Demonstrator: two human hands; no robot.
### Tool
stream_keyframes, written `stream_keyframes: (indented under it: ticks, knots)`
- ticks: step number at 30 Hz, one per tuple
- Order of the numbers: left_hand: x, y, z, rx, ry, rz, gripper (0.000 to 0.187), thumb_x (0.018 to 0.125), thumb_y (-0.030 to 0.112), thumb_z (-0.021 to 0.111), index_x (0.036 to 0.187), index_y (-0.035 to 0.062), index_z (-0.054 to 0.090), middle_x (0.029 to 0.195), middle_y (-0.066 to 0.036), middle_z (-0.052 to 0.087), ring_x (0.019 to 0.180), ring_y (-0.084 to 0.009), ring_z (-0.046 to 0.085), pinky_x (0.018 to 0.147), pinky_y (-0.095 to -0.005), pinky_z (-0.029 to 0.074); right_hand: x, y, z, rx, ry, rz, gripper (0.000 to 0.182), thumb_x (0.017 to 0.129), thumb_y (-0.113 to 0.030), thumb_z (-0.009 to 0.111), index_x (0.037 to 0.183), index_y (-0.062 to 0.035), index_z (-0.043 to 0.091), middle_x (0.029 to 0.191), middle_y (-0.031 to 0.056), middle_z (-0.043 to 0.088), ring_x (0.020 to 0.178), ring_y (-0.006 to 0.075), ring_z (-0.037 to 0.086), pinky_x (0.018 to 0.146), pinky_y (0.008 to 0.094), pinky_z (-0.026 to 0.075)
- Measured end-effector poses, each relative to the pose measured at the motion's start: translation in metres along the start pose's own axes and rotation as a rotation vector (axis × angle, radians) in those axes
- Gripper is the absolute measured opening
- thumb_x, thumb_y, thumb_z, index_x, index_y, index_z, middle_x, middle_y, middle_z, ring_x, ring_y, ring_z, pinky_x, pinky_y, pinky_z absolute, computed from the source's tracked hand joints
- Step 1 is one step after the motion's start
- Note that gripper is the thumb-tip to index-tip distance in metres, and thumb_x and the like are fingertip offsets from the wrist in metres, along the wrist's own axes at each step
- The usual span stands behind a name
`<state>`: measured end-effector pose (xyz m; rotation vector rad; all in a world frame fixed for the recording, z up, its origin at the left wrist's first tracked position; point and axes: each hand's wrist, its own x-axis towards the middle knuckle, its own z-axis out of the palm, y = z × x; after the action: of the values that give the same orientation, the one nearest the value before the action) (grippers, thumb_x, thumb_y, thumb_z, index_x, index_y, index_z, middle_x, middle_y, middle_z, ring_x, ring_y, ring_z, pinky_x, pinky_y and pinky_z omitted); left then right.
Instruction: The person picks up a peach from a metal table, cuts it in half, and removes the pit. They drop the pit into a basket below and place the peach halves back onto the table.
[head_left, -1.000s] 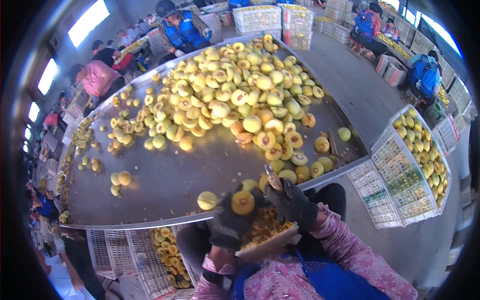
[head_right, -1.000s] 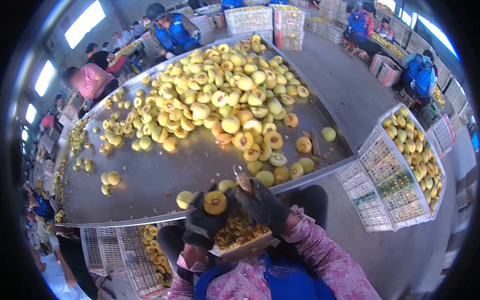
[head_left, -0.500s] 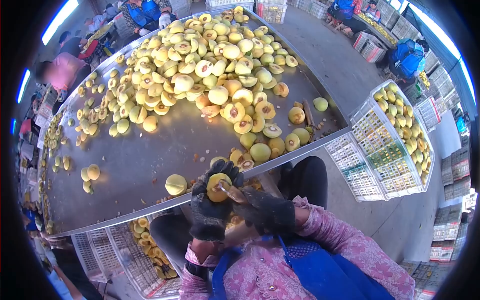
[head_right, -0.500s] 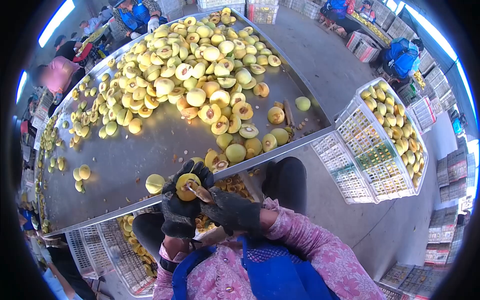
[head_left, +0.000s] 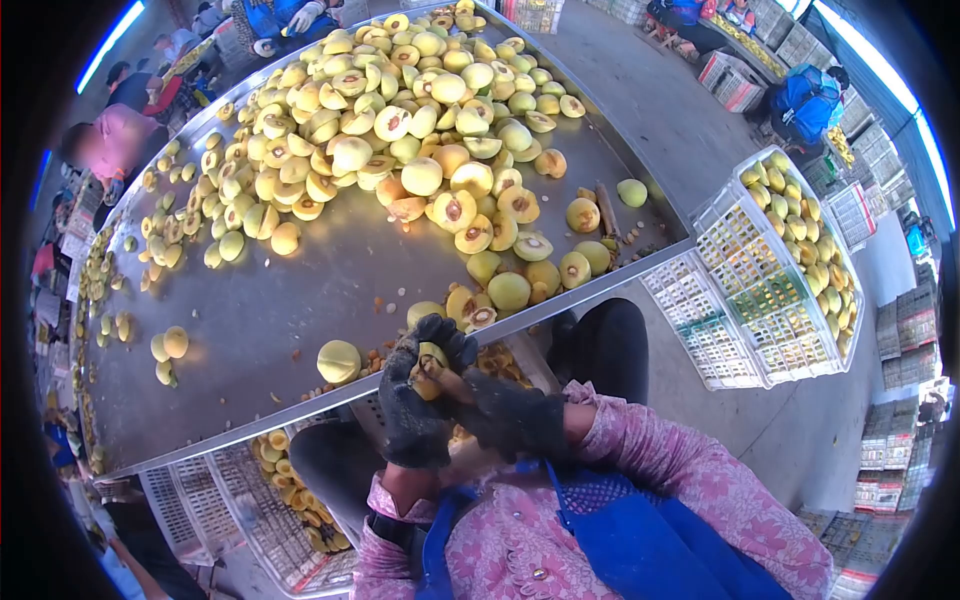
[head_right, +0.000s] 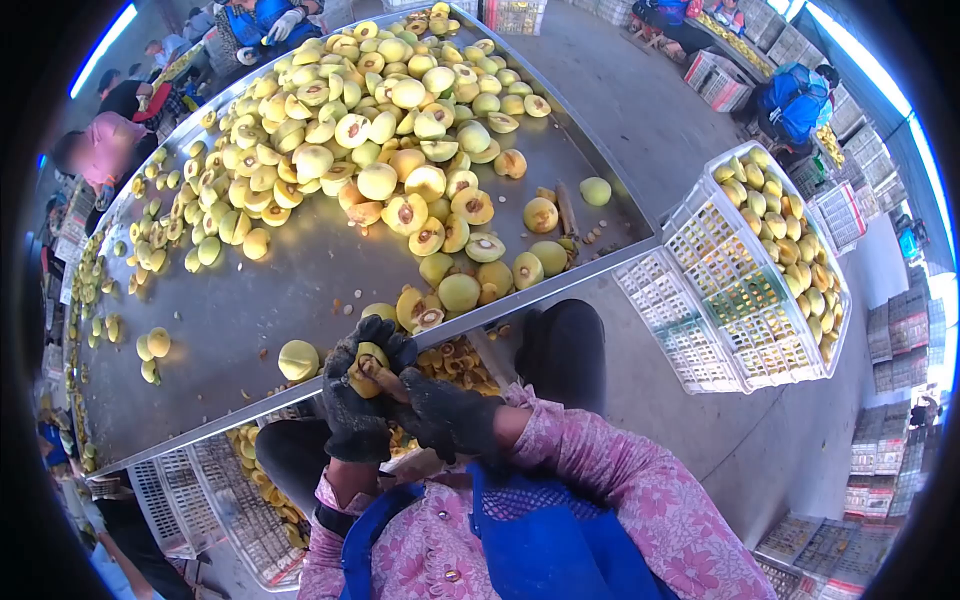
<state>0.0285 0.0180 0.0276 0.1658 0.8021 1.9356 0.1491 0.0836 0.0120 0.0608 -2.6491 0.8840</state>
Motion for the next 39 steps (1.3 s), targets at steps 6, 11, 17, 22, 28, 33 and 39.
stream_keyframes:
  ticks: [6,11,17,22,28,33,39]
  knots:
    - [0.002,0.004,-0.019,0.789,-0.232,0.235,0.042,0.094,0.026,0.039,0.120,-0.0054,0.048,0.114,-0.020,0.056,0.098,-0.0349,0.058,0.090,-0.0460,0.048,-0.007,0.000,-0.014,0.339,-0.225,0.236,0.113,0.068,-0.043,0.076,0.144,-0.0033,0.003,0.121,0.0249,0.041,0.109,0.0402,0.047,0.095,0.0377,0.036]
    - [0.005,0.000,-0.035,0.694,-0.186,0.071,0.038,0.093,0.019,0.039,0.122,-0.0045,0.048,0.115,-0.018,0.056,0.102,-0.0308,0.057,0.088,-0.0412,0.049,-0.014,0.007,-0.007,0.317,-0.185,0.142,0.099,0.076,-0.033,0.070,0.146,-0.0139,0.004,0.105,0.0236,0.045,0.091,0.0360,0.053,0.084,0.0385,0.042]
    - [-0.004,0.010,-0.012,0.296,0.124,-0.017,0.038,0.074,0.012,0.065,0.107,-0.0037,0.058,0.102,-0.011,0.062,0.095,-0.0236,0.060,0.084,-0.0327,0.047,0.006,-0.007,-0.016,0.287,-0.297,0.458,0.070,0.087,-0.006,0.046,0.146,-0.0180,0.010,0.096,0.0226,0.051,0.072,0.0332,0.058,0.063,0.0380,0.048]
    - [-0.012,0.014,-0.013,1.483,-0.195,0.710,0.039,0.073,0.010,0.063,0.109,-0.0046,0.056,0.102,-0.013,0.061,0.095,-0.0209,0.059,0.086,-0.0317,0.046,0.005,-0.015,-0.013,0.390,-0.286,0.494,0.069,0.085,-0.005,0.048,0.144,-0.0175,0.016,0.095,0.0224,0.053,0.071,0.0326,0.059,0.061,0.0380,0.048]
    - [-0.008,-0.007,-0.019,0.873,0.046,0.467,0.035,0.067,0.000,0.066,0.100,-0.0049,0.057,0.091,-0.013,0.062,0.083,-0.0221,0.062,0.077,-0.0303,0.049,0.001,0.002,0.016,0.566,-0.060,0.204,0.066,0.082,-0.007,0.053,0.141,-0.0143,0.025,0.095,0.0191,0.054,0.077,0.0296,0.060,0.064,0.0350,0.048]
    - [-0.014,0.005,-0.015,1.386,-0.060,0.672,0.030,0.070,0.001,0.066,0.098,-0.0071,0.057,0.091,-0.013,0.061,0.083,-0.0206,0.062,0.077,-0.0294,0.052,0.019,-0.019,-0.022,0.544,-0.262,0.433,0.069,0.077,-0.013,0.063,0.138,-0.0090,0.030,0.095,0.0157,0.058,0.084,0.0274,0.060,0.071,0.0336,0.048]
    - [-0.014,-0.003,-0.016,0.435,0.197,0.155,0.026,0.092,0.016,0.045,0.102,-0.0029,0.059,0.099,-0.013,0.061,0.085,-0.0239,0.061,0.071,-0.0370,0.056,0.001,0.010,0.028,0.288,-0.266,-0.002,0.083,0.074,-0.031,0.069,0.133,0.0083,0.025,0.113,0.0230,0.051,0.101,0.0348,0.054,0.087,0.0391,0.043]
